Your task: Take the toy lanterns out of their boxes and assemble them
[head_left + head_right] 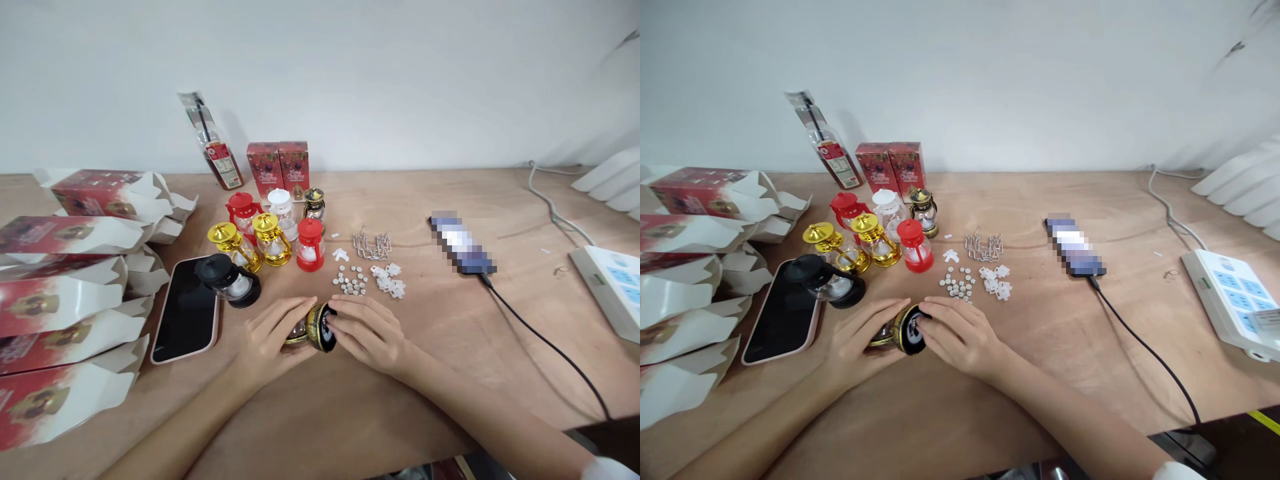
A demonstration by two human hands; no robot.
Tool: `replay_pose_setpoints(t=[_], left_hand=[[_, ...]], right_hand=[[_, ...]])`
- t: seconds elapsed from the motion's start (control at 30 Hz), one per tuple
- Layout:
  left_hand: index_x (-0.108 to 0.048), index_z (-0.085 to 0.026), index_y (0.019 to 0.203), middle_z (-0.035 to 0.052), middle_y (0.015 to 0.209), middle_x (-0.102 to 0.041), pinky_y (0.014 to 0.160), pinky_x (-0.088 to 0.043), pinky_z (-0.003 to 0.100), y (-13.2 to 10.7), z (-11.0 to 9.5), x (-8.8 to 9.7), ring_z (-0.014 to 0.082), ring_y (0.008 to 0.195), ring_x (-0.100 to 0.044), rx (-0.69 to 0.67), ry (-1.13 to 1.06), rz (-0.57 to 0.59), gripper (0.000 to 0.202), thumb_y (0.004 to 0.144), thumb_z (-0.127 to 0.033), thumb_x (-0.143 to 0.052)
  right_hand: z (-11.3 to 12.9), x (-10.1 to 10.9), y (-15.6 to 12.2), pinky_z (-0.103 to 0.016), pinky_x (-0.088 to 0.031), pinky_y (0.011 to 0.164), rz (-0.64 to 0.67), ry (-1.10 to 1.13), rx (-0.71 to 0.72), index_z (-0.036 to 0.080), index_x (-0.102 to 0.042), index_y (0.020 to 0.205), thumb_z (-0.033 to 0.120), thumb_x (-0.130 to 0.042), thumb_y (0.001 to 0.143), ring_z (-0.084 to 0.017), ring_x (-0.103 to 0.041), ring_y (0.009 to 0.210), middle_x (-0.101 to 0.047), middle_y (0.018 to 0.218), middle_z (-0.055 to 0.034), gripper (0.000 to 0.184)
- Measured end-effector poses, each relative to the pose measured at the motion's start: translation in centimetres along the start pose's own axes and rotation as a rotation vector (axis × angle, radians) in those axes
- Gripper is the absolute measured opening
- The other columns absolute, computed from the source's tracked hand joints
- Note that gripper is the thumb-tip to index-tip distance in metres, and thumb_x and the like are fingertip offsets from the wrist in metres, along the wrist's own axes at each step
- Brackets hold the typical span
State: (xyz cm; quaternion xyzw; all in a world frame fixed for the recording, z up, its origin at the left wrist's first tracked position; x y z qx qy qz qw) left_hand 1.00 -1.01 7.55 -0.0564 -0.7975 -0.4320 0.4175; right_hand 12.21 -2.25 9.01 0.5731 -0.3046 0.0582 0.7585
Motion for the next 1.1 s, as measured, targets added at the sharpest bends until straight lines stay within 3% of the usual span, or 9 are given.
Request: replay_pose_setpoints(t=[0.2, 0.6, 0.77, 1.1], left_hand=[[-0.052, -0.013, 0.117, 0.0125, 0.098, -0.065, 0.076, -0.054, 0.027, -0.01, -0.28, 0.02, 0.0186, 0.087, -0.065, -0.015, -0.041, 0.001, 0.043, 0.078, -0.026, -0.065], [-0.052, -0.014, 0.118, 0.0113, 0.097, -0.066, 0.075, -0.055, 0.027, -0.04, -0.54, -0.24, 0.0187, 0.086, -0.065, -0.018, -0.015, 0.024, 0.041, 0.079, -0.026, -0.062], [-0.052, -0.014, 0.117, 0.0111, 0.098, -0.067, 0.077, -0.055, 0.027, -0.01, -0.35, -0.07, 0.0187, 0.087, -0.066, 0.0, -0.009, 0.015, 0.042, 0.078, -0.026, -0.063], [-0.052, -0.01, 0.115, 0.0141, 0.099, -0.066, 0.08, -0.054, 0.027, -0.07, -0.45, -0.19, 0.0192, 0.088, -0.065, -0.02, -0.003, 0.03, 0.043, 0.076, -0.023, -0.067]], right_hand=[[0.68, 0.0, -0.36, -0.03, -0.059, 0.084, -0.008, -0.008, 0.052, 0.007, -0.064, 0.091, 0.007, -0.062, 0.08, -0.02, -0.065, 0.097, -0.068, 0.095, -0.0143, 0.011], [0.18, 0.24, -0.52, -0.027, -0.061, 0.077, -0.048, -0.013, 0.041, 0.011, -0.063, 0.092, 0.008, -0.062, 0.08, -0.018, -0.066, 0.088, -0.069, 0.088, -0.0102, 0.013], [0.18, -0.12, -0.35, -0.031, -0.06, 0.082, 0.013, 0.052, 0.052, 0.007, -0.063, 0.094, 0.007, -0.06, 0.081, -0.021, -0.064, 0.097, -0.067, 0.095, -0.0147, 0.013], [0.61, 0.28, -0.17, -0.03, -0.058, 0.087, -0.031, 0.047, 0.078, 0.001, -0.065, 0.086, 0.001, -0.066, 0.074, -0.023, -0.064, 0.094, -0.067, 0.091, -0.0185, 0.012]])
Point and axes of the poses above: each hand's wrist, its own y-axis towards the middle knuckle, its own x-axis out of the back of the hand, z = x × y, the point moved 10 cm from there along y, towards the middle knuckle
